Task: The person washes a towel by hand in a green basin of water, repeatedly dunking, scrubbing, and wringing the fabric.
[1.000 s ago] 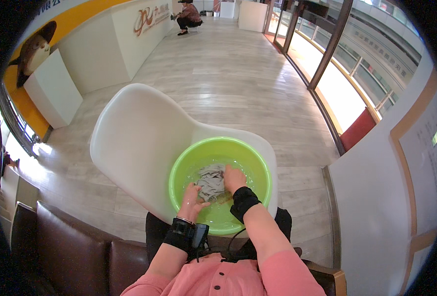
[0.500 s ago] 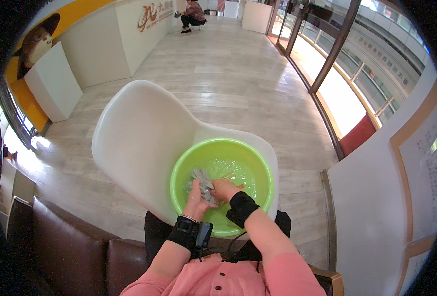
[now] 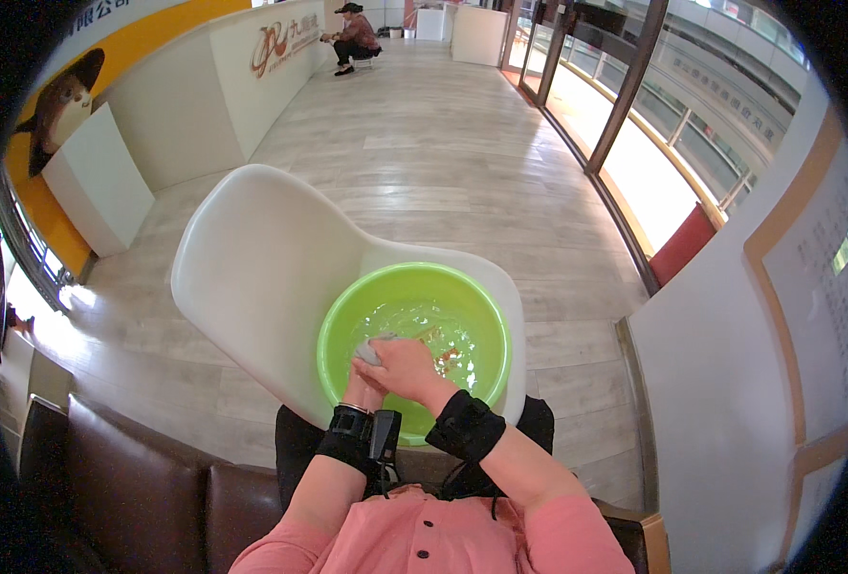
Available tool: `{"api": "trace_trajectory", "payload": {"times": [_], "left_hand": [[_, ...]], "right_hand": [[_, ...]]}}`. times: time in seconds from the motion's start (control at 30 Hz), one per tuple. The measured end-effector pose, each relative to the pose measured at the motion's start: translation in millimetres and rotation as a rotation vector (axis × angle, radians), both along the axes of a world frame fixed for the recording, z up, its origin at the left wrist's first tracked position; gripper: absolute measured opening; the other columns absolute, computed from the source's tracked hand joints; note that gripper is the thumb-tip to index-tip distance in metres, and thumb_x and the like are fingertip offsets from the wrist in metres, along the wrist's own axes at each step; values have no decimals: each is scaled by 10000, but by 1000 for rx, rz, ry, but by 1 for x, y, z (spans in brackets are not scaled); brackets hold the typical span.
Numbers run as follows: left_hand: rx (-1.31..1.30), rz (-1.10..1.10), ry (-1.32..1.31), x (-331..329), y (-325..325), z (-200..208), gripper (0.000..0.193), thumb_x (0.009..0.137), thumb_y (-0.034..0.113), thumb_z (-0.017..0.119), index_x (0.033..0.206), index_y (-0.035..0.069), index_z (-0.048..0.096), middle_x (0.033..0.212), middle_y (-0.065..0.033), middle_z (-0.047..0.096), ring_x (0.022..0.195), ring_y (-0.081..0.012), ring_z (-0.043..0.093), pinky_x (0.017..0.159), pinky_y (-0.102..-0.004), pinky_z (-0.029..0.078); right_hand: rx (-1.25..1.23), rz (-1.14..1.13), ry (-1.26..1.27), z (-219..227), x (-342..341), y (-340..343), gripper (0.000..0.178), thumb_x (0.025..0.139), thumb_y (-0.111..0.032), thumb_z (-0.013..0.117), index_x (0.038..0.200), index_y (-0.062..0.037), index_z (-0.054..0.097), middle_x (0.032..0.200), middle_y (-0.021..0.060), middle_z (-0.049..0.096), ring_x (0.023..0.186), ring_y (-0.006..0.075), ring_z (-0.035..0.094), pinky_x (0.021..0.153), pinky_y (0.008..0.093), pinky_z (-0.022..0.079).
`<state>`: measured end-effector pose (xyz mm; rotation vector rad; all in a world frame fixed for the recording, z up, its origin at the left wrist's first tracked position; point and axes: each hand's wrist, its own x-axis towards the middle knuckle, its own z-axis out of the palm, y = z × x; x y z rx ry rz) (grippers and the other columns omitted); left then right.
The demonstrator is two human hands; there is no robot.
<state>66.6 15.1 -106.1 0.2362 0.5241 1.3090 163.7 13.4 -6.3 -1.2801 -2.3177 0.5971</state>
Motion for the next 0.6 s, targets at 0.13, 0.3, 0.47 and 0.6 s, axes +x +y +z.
{"api": "trace_trajectory", "payload": {"times": [0.13,0.3,0.47,0.6], "left_hand": [[-131,74,69,3,-6,19,300,895,285,352,953,64,546,955,-77,597,868,-227,582,770,-345,479],[-80,13,-3,7,6,1,323,909,284,327,975,48,538,958,-95,594,879,-232,581,774,-370,479],[-244,79,153,13,12,11,269,929,293,377,990,95,548,951,-62,594,836,-196,593,684,-363,512],[-268,133,356,10,18,-6,239,897,271,441,1003,86,550,917,-82,606,770,-208,611,626,-364,520]], "right_hand": [[30,-50,-28,-5,-2,-2,433,843,-454,444,731,-50,552,678,183,581,676,367,573,602,447,449],[71,-124,-15,-17,0,2,429,851,-444,441,774,-42,567,660,187,585,622,383,565,574,459,440],[-78,-214,-82,-15,4,15,420,861,-430,432,845,-42,592,721,196,603,671,380,579,622,453,458],[-94,-292,-92,-26,19,31,464,873,-445,384,851,-47,622,808,197,621,764,362,595,681,435,466]]}}
